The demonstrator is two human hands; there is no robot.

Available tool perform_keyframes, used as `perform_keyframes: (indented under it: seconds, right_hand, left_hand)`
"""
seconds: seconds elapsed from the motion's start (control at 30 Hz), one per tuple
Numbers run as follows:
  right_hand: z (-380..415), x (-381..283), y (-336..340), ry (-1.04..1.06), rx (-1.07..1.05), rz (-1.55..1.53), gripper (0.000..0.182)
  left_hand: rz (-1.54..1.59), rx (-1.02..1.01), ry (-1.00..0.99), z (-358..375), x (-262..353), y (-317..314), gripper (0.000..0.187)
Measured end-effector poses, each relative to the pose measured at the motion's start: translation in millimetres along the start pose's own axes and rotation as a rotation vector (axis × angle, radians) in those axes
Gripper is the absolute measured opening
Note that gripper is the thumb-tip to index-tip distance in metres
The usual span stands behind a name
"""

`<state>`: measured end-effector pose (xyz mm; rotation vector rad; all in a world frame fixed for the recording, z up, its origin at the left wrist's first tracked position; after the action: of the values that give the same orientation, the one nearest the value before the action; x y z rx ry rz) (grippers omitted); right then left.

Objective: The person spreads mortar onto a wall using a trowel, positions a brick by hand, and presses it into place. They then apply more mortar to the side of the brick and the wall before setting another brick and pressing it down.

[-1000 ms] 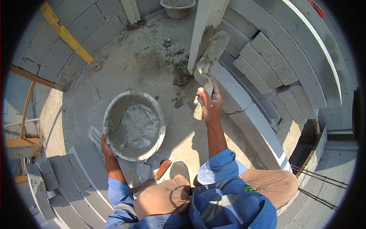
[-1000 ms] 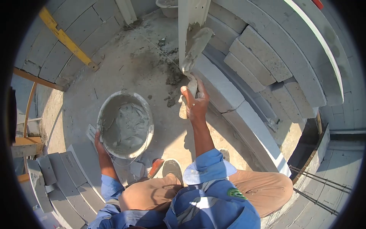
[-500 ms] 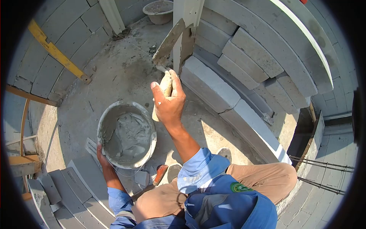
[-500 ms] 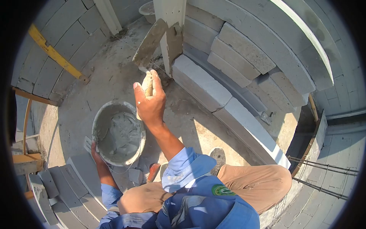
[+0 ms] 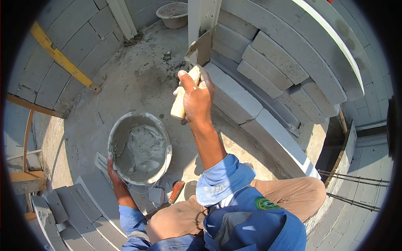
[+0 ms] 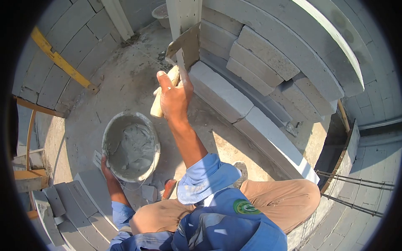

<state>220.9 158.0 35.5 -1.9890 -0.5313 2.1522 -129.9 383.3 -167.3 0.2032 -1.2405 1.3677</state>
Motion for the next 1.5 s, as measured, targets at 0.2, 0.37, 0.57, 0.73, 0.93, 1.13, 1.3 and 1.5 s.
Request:
perform_keyframes:
  seconds: [0.2, 0.37, 0.57, 0.73, 0.93, 1.13, 1.3, 1.5]
  right_hand:
    - [7, -26, 6, 0.041, -0.113, -0.219, 0.035]
    - [6, 9, 21, -0.009, -0.043, -0.172, 0.040]
    - [-14, 18, 2, -0.012, 0.047, 0.009, 0.040]
    - [-23, -3, -17, 0.052, 0.060, -0.057, 0.040]
    - [-41, -31, -17, 0.113, 0.034, -0.100, 0.044]
    - [-3, -25, 18, 0.254, -0.185, -0.101, 0.054]
    - [86, 3, 74, -0.280, -0.507, -0.010, 0.054]
    - [132, 58, 83, -0.954, -0.985, 0.194, 0.048]
  left_hand:
    - [-0.016, 0.024, 0.000, 1, 1, -3, 0.056]
    - [-0.051, 0.064, -0.006, 2, 1, -2, 0.063]
    - [-0.055, 0.039, -0.020, 0, 2, 1, 0.063]
    - [-0.027, 0.016, -0.013, 1, 3, 0, 0.055]
    - [-0.022, 0.061, -0.001, 3, 4, -6, 0.057]
    - [0.004, 0.008, 0.009, 3, 1, -13, 0.059]
    - [-0.063, 0.039, -0.095, 16, 3, -29, 0.077]
    - [-0.119, -0.130, -0.207, 42, 8, -91, 0.060]
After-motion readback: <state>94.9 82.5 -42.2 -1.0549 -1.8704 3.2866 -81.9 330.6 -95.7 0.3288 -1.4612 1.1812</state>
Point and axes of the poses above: each hand's wrist, its own z-axis away from the middle knuckle, its own y-axis out of the back of the hand, x = y × z, the point moved 2 cm from there along -z, towards the middle knuckle, and after that the axes turned 4 degrees about z, right-handed, at the moved point
